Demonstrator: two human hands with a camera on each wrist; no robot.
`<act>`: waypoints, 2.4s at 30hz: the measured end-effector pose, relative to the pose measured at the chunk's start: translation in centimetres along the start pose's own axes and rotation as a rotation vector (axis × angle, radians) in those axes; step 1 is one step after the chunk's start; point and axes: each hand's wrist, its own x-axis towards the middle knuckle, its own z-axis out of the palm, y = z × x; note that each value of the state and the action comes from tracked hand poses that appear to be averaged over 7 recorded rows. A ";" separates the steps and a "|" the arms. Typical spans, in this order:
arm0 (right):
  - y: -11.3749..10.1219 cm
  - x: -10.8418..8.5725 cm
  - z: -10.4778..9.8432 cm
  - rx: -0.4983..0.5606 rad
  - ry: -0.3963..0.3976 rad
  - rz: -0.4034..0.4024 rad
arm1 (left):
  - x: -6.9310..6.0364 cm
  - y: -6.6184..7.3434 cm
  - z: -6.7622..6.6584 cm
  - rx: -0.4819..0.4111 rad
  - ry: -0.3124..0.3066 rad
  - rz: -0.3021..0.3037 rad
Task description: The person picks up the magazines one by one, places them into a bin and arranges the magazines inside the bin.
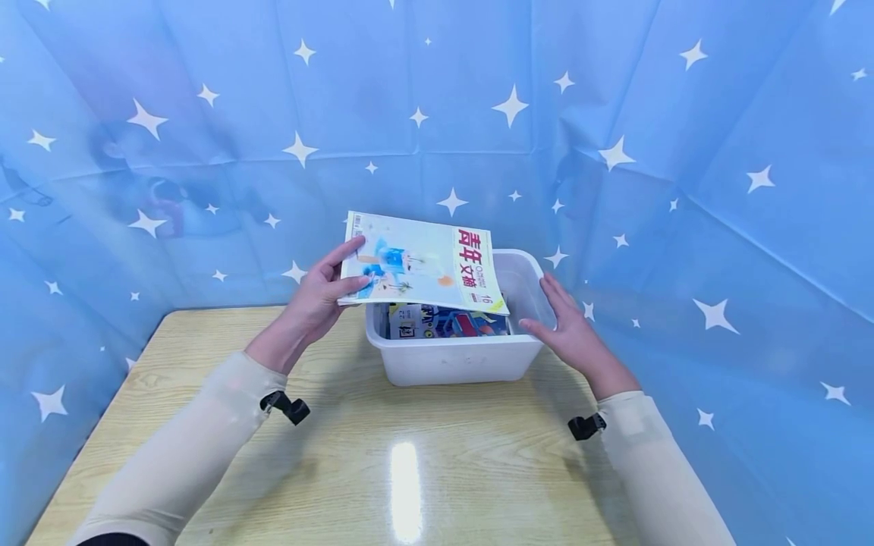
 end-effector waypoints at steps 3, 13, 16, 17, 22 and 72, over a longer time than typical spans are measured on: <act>0.1 0.1 0.1 -0.005 0.005 0.004 | 0.3 -0.1 0.4 -0.002 -0.004 -0.006; 0.2 0.1 0.2 -0.004 0.002 -0.001 | 1.1 -0.4 1.6 0.021 0.001 -0.031; 0.2 0.1 0.1 -0.006 -0.004 -0.003 | 1.2 -0.5 2.0 0.026 -0.007 -0.030; 0.1 0.1 0.0 -0.005 -0.008 -0.003 | 1.3 -0.5 2.1 0.027 -0.009 -0.029; 0.1 0.1 0.0 0.001 -0.025 -0.001 | 1.6 -0.7 2.5 0.040 -0.006 -0.038; 0.0 0.0 0.1 0.008 0.000 -0.009 | 4.1 -1.2 8.3 0.337 -0.013 -0.205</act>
